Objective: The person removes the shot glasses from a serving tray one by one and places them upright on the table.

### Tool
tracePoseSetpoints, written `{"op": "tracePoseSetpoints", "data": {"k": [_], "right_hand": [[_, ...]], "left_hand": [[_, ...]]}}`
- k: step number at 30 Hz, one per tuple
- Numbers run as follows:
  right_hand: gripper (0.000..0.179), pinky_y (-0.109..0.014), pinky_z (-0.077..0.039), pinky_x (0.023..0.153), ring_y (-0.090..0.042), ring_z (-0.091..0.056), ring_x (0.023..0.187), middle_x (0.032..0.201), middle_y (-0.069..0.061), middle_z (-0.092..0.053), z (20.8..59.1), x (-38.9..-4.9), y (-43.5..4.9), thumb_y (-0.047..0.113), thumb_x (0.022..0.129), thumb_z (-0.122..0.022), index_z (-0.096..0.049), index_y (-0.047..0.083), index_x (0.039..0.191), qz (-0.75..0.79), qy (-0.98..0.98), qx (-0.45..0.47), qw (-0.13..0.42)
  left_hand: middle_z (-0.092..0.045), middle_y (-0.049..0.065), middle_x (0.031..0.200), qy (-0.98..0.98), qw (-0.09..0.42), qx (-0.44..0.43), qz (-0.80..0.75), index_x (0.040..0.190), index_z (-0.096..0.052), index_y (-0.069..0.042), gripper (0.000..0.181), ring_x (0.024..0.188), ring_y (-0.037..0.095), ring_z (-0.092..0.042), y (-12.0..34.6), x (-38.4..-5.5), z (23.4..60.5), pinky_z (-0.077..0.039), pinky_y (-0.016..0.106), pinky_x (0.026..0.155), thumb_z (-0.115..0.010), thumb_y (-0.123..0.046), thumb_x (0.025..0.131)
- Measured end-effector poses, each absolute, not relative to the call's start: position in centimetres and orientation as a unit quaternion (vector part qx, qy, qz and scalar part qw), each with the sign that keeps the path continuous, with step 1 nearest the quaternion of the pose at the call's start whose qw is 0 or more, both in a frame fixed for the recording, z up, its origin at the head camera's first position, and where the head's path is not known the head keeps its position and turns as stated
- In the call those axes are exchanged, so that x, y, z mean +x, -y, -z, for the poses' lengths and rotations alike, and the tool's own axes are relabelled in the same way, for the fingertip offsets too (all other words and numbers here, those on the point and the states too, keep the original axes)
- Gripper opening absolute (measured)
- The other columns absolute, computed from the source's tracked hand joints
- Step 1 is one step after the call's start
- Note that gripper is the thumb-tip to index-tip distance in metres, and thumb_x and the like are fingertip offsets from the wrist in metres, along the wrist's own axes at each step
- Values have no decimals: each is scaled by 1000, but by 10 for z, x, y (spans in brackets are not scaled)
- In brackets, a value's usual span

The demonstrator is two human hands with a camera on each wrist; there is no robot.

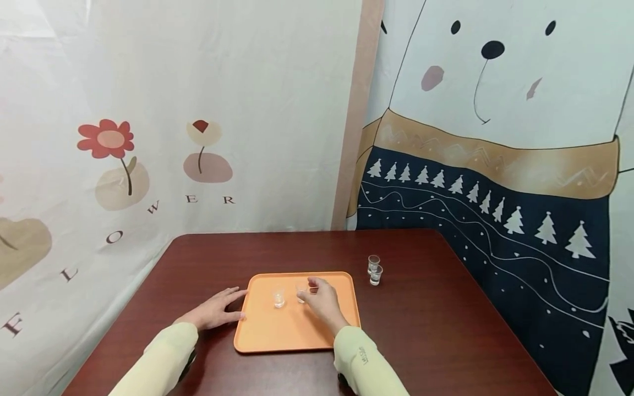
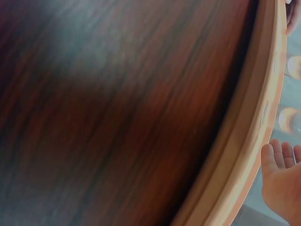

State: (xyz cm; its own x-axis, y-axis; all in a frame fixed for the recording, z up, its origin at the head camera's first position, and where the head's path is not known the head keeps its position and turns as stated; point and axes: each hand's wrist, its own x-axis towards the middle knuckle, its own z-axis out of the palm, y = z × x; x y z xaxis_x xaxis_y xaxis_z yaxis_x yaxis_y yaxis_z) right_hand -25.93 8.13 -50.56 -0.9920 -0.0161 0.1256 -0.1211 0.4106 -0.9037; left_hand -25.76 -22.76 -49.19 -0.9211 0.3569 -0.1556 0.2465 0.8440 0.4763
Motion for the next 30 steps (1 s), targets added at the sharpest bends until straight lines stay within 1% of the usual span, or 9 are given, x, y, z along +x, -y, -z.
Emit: {"op": "tracePoseSetpoints", "data": {"k": [3, 6, 10, 14, 20, 26, 30], "right_hand": [[51, -35, -56, 82, -30, -66, 101, 112, -16, -68, 507, -258, -77, 13, 83, -81, -62, -7, 127, -542, 838, 45, 49], [47, -33, -56, 78, -27, -66, 95, 104, -13, -68, 509, -258, -75, 10, 82, -81, -64, -7, 123, -537, 840, 52, 57], [35, -32, -55, 75, -23, -67, 91, 97, -8, -68, 511, -258, -74, 10, 83, -80, -67, -4, 113, -524, 848, 54, 63], [23, -31, -55, 74, -22, -67, 89, 94, -5, -68, 513, -257, -75, 13, 86, -78, -69, 1, 104, -507, 858, 48, 68], [22, -33, -54, 74, -20, -67, 88, 92, -4, -67, 507, -257, -81, 17, 87, -77, -69, 4, 103, -506, 858, 34, 82], [20, -33, -55, 74, -21, -68, 87, 91, -5, -69, 496, -258, -94, 16, 87, -76, -69, 4, 101, -509, 852, 29, 118], [17, -33, -55, 72, -19, -69, 84, 88, -4, -70, 491, -259, -109, 16, 85, -79, -69, 6, 96, -513, 845, 4, 152]], "left_hand": [[-37, 23, 153, -952, 119, 159, -232, 148, -48, -14, 76, 142, 47, -28, 228, -255, 492, -27, 66, 108, -74, -49, 85], [-37, 24, 152, -951, 115, 161, -236, 148, -48, -13, 76, 141, 47, -28, 229, -254, 491, -27, 66, 108, -75, -48, 85], [-38, 24, 152, -952, 113, 163, -233, 148, -48, -13, 76, 141, 47, -29, 230, -252, 491, -27, 66, 108, -74, -47, 86], [-38, 24, 152, -953, 113, 161, -231, 148, -48, -13, 76, 141, 47, -29, 229, -251, 491, -27, 66, 108, -75, -47, 85], [-38, 24, 151, -952, 108, 168, -230, 148, -49, -14, 76, 141, 47, -29, 226, -254, 491, -28, 66, 107, -74, -48, 85], [-38, 23, 152, -953, 111, 161, -230, 148, -48, -14, 76, 141, 46, -29, 228, -252, 491, -27, 66, 108, -74, -48, 85], [-38, 24, 152, -952, 110, 164, -233, 148, -48, -13, 76, 141, 47, -29, 230, -251, 492, -27, 66, 107, -74, -48, 85]]}}
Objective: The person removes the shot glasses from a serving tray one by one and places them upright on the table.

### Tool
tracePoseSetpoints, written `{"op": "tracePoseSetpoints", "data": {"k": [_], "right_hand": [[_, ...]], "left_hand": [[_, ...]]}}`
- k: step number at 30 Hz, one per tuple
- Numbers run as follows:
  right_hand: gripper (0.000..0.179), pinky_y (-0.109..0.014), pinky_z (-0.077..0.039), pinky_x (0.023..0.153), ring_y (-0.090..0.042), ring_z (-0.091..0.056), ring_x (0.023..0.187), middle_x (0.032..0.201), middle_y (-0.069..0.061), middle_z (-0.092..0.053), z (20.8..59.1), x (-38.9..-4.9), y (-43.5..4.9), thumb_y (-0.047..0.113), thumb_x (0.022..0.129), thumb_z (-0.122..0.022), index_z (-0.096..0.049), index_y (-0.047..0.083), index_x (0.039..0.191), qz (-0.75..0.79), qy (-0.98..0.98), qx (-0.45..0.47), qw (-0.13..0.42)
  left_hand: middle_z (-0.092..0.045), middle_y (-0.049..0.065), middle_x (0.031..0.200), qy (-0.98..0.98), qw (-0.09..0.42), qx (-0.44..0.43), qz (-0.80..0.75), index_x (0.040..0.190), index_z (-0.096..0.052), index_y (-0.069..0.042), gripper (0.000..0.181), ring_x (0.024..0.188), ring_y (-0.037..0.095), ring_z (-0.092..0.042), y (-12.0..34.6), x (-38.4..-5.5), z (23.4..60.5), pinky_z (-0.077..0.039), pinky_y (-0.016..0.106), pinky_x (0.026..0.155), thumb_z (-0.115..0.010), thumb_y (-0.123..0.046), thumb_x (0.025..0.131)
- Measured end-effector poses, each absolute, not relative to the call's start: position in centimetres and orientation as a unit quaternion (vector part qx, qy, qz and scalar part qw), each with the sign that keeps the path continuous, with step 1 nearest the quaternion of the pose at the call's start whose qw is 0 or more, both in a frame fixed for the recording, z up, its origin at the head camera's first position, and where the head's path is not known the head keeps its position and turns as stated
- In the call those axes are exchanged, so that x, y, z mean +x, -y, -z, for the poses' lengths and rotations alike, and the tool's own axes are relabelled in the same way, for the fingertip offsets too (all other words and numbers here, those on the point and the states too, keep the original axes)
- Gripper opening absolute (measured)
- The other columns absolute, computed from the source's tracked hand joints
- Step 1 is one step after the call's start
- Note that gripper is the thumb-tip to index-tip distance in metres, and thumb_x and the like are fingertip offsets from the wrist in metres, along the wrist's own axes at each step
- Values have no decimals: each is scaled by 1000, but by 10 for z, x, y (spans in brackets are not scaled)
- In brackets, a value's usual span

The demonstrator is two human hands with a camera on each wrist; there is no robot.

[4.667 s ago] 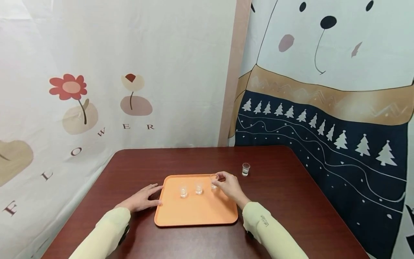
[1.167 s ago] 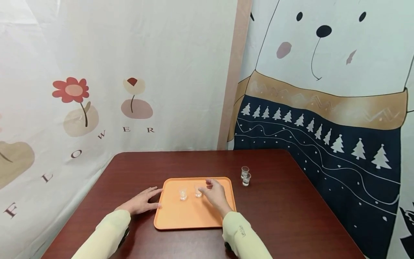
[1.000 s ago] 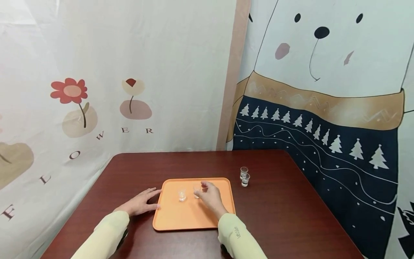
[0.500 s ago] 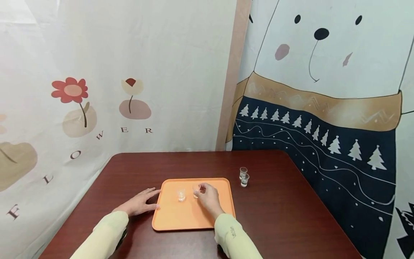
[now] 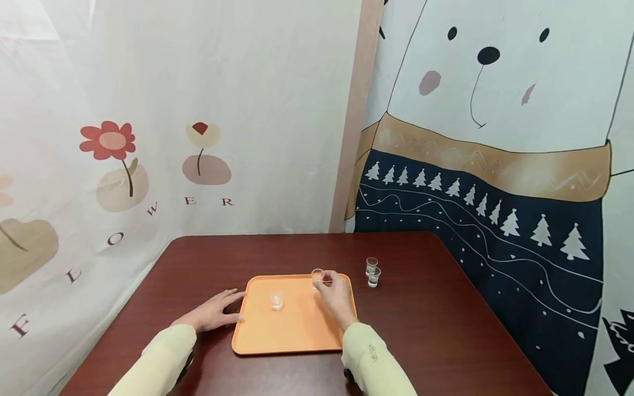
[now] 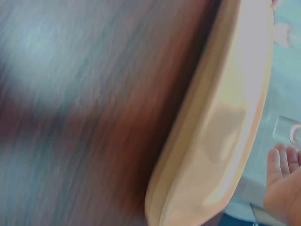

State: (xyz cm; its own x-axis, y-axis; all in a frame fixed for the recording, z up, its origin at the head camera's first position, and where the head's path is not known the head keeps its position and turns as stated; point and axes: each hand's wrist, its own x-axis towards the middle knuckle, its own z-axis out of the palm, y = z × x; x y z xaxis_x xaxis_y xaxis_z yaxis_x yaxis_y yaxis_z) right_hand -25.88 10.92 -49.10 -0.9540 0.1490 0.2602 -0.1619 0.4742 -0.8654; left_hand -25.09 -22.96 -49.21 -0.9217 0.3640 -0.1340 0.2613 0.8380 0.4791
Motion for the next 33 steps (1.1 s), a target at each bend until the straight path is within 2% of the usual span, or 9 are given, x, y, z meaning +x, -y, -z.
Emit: {"op": "tracePoseSetpoints", "data": {"k": [3, 13, 18, 26, 33], "right_hand": [[18, -34, -55, 74, -20, -70, 83, 87, -6, -72, 487, -261, -124, 16, 83, -80, -69, 6, 93, -505, 843, -18, 186], [33, -43, -54, 82, -29, -68, 95, 98, -13, -73, 486, -258, -172, 24, 85, -78, -71, 3, 109, -494, 839, -111, 197], [35, -45, -52, 86, -32, -69, 96, 101, -17, -73, 489, -256, -198, 22, 84, -77, -71, 1, 112, -485, 837, -134, 217], [39, -47, -48, 87, -36, -64, 101, 108, -21, -70, 495, -249, -222, 23, 89, -73, -66, -2, 118, -474, 839, -169, 208], [39, -47, -47, 87, -37, -63, 101, 107, -21, -70, 505, -247, -230, 23, 87, -74, -66, -3, 116, -466, 843, -183, 195]], "left_hand": [[-38, 26, 151, -951, 105, 174, -234, 148, -49, -12, 76, 140, 48, -29, 229, -252, 491, -28, 66, 107, -74, -48, 86], [-37, 25, 152, -952, 114, 163, -234, 149, -48, -14, 76, 142, 47, -28, 230, -250, 492, -27, 66, 108, -74, -49, 86], [-37, 25, 152, -952, 114, 166, -232, 148, -48, -14, 76, 141, 47, -28, 228, -251, 491, -27, 66, 108, -74, -48, 86], [-37, 24, 153, -953, 112, 167, -228, 149, -47, -14, 78, 142, 47, -28, 228, -255, 492, -27, 65, 108, -73, -51, 85], [-37, 23, 153, -954, 113, 160, -227, 149, -47, -15, 78, 142, 45, -28, 228, -255, 494, -27, 65, 109, -73, -51, 85]]}}
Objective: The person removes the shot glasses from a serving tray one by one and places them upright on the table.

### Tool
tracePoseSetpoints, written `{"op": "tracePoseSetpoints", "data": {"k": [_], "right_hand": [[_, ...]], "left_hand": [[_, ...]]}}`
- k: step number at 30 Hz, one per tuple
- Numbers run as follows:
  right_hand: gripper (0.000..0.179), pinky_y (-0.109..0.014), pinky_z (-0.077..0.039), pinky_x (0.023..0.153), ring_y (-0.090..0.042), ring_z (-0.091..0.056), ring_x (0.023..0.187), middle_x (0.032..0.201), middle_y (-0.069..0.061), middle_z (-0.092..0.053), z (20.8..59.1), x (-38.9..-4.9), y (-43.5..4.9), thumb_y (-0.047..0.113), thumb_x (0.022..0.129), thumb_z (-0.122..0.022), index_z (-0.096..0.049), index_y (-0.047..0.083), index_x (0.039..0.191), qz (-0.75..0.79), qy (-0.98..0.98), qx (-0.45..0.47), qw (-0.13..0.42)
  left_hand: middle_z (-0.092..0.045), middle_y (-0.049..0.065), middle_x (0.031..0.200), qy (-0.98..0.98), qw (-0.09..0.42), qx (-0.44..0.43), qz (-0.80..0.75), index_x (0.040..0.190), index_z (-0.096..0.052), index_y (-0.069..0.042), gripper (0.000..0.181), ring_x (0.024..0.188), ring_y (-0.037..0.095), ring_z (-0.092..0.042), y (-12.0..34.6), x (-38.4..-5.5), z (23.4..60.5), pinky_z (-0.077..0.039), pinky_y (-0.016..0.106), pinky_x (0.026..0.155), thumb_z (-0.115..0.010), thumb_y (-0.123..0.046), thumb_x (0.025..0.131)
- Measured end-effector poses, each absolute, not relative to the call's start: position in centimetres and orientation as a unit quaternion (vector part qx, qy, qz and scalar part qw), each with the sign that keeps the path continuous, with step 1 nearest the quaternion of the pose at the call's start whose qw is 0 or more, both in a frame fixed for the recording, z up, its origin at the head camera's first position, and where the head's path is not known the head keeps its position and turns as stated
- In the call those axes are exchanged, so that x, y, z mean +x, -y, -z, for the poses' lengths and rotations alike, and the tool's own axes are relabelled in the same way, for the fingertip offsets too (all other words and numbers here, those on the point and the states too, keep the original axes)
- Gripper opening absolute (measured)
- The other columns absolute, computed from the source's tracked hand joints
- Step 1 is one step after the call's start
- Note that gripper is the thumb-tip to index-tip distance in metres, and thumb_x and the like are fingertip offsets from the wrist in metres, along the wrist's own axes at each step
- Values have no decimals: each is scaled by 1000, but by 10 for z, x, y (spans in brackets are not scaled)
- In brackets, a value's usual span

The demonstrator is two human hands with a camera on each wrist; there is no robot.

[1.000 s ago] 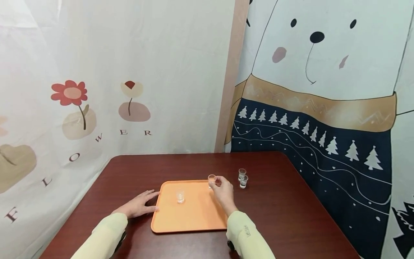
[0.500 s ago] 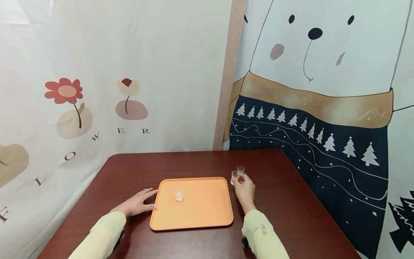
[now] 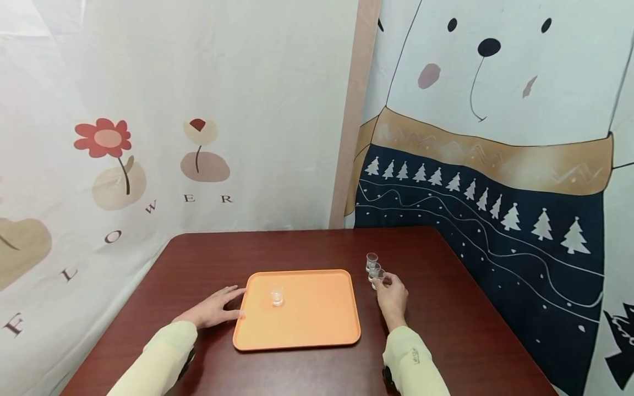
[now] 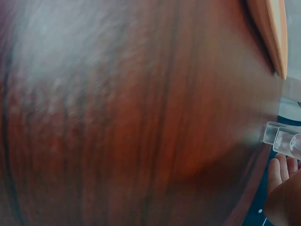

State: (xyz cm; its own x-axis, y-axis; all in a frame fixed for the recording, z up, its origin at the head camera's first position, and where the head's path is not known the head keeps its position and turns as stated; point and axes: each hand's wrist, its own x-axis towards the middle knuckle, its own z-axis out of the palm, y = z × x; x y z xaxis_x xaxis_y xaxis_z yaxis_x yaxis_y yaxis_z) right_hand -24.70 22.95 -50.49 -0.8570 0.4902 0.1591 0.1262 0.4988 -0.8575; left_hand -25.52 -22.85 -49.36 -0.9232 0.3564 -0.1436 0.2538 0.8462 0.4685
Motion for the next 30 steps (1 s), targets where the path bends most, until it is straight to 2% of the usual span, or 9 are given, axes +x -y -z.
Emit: {"op": "tracePoseSetpoints", "data": {"k": [11, 17, 23, 30], "right_hand": [[39, -52, -45, 90, -41, -63, 103, 107, -24, -70, 515, -244, -229, 21, 87, -74, -66, -5, 114, -452, 854, -172, 190], [42, -53, -43, 92, -42, -62, 105, 110, -24, -69, 513, -241, -232, 18, 87, -73, -63, -7, 120, -449, 862, -166, 166], [49, -51, -42, 95, -41, -62, 108, 116, -25, -67, 508, -242, -235, 22, 88, -73, -60, -6, 126, -458, 861, -160, 156], [58, -48, -44, 98, -39, -63, 111, 119, -26, -65, 500, -243, -236, 24, 87, -75, -56, -6, 133, -476, 847, -164, 172]], "left_hand": [[-37, 24, 152, -951, 119, 164, -235, 148, -48, -13, 76, 142, 46, -28, 229, -247, 492, -27, 65, 108, -74, -47, 86], [-36, 23, 154, -952, 121, 163, -228, 149, -47, -15, 75, 143, 45, -27, 225, -252, 492, -27, 63, 109, -73, -48, 87], [-36, 23, 154, -954, 121, 165, -219, 149, -47, -15, 76, 143, 45, -26, 225, -256, 489, -25, 64, 110, -73, -48, 87], [-35, 22, 155, -956, 125, 157, -216, 150, -46, -16, 77, 144, 44, -26, 228, -255, 493, -25, 63, 111, -72, -50, 87]]}}
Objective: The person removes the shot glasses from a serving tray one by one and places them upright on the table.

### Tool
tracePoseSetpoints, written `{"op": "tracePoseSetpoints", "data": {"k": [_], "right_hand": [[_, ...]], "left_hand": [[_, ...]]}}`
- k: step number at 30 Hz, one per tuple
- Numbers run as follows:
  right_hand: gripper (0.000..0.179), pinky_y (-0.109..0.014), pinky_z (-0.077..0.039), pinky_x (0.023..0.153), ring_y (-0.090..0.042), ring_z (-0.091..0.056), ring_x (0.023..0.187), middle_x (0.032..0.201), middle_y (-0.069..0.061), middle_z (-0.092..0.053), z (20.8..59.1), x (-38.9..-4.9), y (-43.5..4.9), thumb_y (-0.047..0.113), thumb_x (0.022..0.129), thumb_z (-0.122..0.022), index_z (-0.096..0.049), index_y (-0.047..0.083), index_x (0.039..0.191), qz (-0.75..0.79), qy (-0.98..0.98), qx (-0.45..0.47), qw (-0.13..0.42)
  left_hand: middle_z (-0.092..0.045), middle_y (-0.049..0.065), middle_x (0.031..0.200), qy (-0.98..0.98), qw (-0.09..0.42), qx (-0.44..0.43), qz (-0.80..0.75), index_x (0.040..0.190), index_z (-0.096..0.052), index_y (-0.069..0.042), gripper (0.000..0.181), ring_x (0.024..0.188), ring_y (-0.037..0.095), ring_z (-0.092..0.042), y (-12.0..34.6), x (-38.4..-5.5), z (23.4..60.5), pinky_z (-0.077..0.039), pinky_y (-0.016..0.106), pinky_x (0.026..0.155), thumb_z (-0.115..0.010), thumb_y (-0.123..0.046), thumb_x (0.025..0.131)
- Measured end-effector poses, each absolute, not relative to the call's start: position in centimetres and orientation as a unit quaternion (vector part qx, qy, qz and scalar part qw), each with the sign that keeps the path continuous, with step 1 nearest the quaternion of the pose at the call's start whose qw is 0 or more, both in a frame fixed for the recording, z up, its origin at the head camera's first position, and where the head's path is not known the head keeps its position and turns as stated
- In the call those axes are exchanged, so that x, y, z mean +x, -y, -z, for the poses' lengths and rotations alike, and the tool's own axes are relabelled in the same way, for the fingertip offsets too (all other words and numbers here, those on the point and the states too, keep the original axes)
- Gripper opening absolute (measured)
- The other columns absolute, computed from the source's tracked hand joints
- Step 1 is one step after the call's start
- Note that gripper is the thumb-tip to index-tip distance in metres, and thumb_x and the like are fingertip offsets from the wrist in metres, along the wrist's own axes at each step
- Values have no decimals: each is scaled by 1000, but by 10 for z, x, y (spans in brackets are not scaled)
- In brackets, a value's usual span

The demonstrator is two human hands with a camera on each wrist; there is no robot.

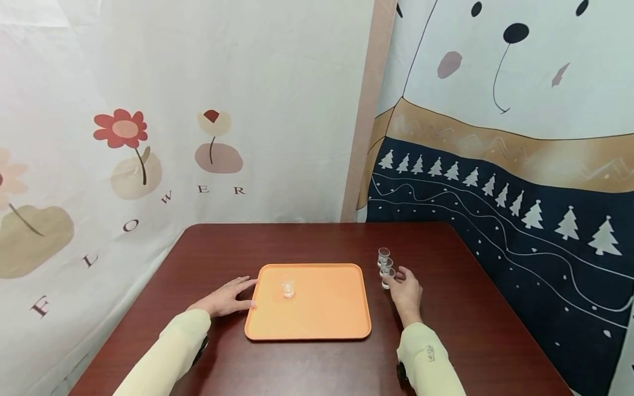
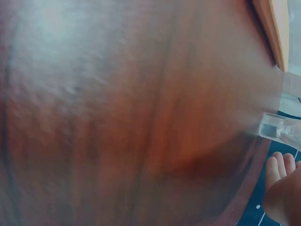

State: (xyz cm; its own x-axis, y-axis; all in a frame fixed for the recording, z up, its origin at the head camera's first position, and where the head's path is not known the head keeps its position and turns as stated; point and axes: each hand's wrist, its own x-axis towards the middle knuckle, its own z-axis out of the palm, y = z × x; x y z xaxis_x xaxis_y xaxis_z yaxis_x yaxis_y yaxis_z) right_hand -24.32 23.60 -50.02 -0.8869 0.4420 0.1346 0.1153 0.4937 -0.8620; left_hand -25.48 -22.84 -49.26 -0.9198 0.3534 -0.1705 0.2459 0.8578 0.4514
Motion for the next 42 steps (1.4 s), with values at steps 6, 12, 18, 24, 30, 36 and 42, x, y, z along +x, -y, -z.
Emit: {"op": "tracePoseSetpoints", "data": {"k": [6, 12, 18, 24, 30, 36, 42], "right_hand": [[57, -50, -44, 100, -40, -62, 115, 125, -27, -62, 487, -247, -239, 25, 91, -73, -53, -5, 136, -487, 839, -161, 181], [57, -50, -44, 101, -39, -60, 116, 127, -26, -61, 475, -252, -234, 26, 92, -73, -53, -3, 137, -499, 831, -157, 189], [55, -45, -48, 96, -35, -64, 112, 123, -24, -64, 469, -255, -223, 25, 90, -75, -57, -2, 134, -511, 825, -142, 195], [56, -43, -52, 90, -33, -65, 109, 124, -22, -64, 466, -257, -205, 30, 91, -73, -57, 0, 136, -519, 828, -116, 179], [53, -46, -49, 96, -35, -62, 117, 127, -23, -63, 467, -259, -183, 25, 91, -74, -58, -2, 134, -522, 831, -91, 170], [51, -47, -50, 95, -36, -61, 116, 126, -23, -62, 470, -262, -158, 19, 91, -74, -57, -4, 134, -542, 822, -65, 163], [48, -45, -51, 92, -33, -64, 111, 120, -20, -65, 476, -263, -136, 19, 90, -75, -61, -3, 131, -553, 818, -53, 152]], "left_hand": [[-36, 23, 153, -955, 124, 156, -222, 149, -47, -15, 76, 143, 44, -28, 226, -252, 493, -27, 63, 110, -74, -48, 86], [-35, 22, 154, -954, 121, 154, -225, 150, -47, -16, 75, 144, 43, -27, 227, -252, 493, -26, 62, 111, -73, -48, 87], [-36, 21, 154, -955, 122, 152, -225, 149, -47, -16, 74, 143, 43, -28, 226, -253, 493, -27, 62, 110, -73, -47, 87], [-36, 22, 154, -955, 120, 156, -224, 149, -47, -16, 74, 143, 43, -27, 225, -252, 492, -27, 61, 111, -73, -47, 87], [-37, 24, 152, -954, 115, 167, -223, 149, -47, -14, 74, 142, 45, -28, 225, -251, 490, -26, 63, 110, -73, -46, 87], [-37, 23, 153, -954, 113, 165, -221, 149, -47, -15, 74, 142, 44, -28, 226, -252, 491, -26, 63, 110, -73, -46, 87], [-37, 22, 153, -956, 117, 159, -218, 149, -47, -16, 74, 143, 44, -28, 226, -253, 490, -25, 62, 111, -73, -47, 87]]}}
